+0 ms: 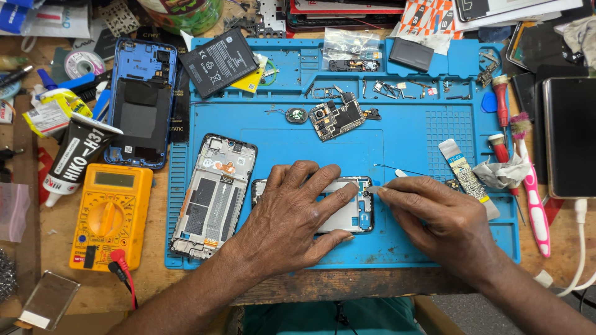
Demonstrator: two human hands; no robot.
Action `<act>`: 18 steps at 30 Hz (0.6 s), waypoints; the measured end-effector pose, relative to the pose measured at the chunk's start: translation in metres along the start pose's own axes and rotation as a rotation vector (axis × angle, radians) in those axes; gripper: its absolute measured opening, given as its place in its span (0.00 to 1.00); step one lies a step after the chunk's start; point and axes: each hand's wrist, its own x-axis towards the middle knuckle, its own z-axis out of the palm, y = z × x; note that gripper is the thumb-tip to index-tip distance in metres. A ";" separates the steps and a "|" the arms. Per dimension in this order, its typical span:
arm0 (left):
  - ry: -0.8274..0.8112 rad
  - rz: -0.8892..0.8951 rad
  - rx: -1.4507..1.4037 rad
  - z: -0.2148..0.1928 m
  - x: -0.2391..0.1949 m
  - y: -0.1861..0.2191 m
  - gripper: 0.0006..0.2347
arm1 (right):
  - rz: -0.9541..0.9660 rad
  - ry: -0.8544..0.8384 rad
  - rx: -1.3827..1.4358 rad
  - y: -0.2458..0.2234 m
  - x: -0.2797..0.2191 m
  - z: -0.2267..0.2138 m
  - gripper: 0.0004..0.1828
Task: The person works on a disassembled smartphone placed on a blue mat, using tweezers and a small metal tool to adjust internal components near the top edge. They apply adhesive from a tube to the phone frame and continue manipulating small parts with tweezers throughout the clip.
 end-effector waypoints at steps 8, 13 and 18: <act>0.004 0.005 -0.013 0.003 0.001 -0.003 0.29 | -0.078 -0.107 0.009 0.015 0.012 -0.007 0.16; 0.010 0.016 0.001 0.002 0.000 -0.004 0.27 | -0.097 -0.159 -0.035 0.013 0.015 -0.010 0.17; 0.019 0.026 0.011 0.001 -0.001 -0.005 0.27 | -0.082 -0.201 -0.055 0.006 0.021 -0.013 0.17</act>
